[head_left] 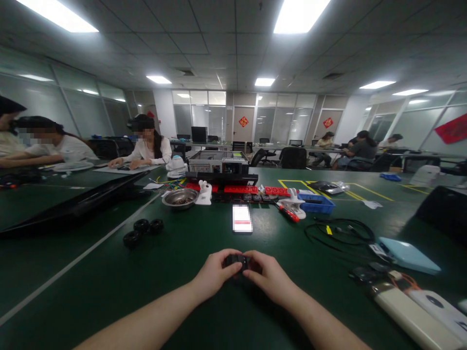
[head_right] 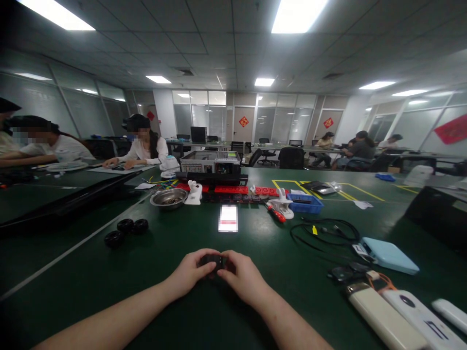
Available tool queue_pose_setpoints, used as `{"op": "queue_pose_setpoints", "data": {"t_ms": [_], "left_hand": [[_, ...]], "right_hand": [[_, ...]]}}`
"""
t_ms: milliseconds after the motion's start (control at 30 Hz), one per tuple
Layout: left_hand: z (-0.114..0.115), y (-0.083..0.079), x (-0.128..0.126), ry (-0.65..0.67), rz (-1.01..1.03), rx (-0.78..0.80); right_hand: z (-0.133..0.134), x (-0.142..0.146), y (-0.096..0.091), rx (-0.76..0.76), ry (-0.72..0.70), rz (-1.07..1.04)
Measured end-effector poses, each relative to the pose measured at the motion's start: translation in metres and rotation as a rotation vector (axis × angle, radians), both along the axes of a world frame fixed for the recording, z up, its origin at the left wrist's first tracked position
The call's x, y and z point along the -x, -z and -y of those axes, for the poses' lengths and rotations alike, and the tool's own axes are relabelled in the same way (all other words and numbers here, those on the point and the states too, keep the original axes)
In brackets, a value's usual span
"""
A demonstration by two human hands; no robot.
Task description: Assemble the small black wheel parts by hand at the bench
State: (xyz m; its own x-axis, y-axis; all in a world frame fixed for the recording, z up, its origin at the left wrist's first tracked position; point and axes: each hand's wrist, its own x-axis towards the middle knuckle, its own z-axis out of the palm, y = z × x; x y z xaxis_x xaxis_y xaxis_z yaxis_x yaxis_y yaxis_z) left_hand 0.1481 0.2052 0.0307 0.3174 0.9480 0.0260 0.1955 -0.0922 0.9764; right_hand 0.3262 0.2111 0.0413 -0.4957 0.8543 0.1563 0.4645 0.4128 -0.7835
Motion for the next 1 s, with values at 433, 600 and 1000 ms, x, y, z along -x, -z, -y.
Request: {"op": "queue_pose_setpoints", "data": {"t_ms": [433, 600, 1000], "left_hand": [[0.006, -0.007, 0.001, -0.115, -0.167, -0.255], [0.008, -0.004, 0.002, -0.075, -0.278, -0.362], [0.004, -0.004, -0.002, -0.041, 0.039, -0.002]], "right_hand": [[-0.007, -0.002, 0.012, 0.082, 0.088, -0.040], [-0.008, 0.001, 0.019, 0.176, 0.034, -0.082], [0.001, 0.000, 0.003, -0.030, 0.021, 0.037]]}}
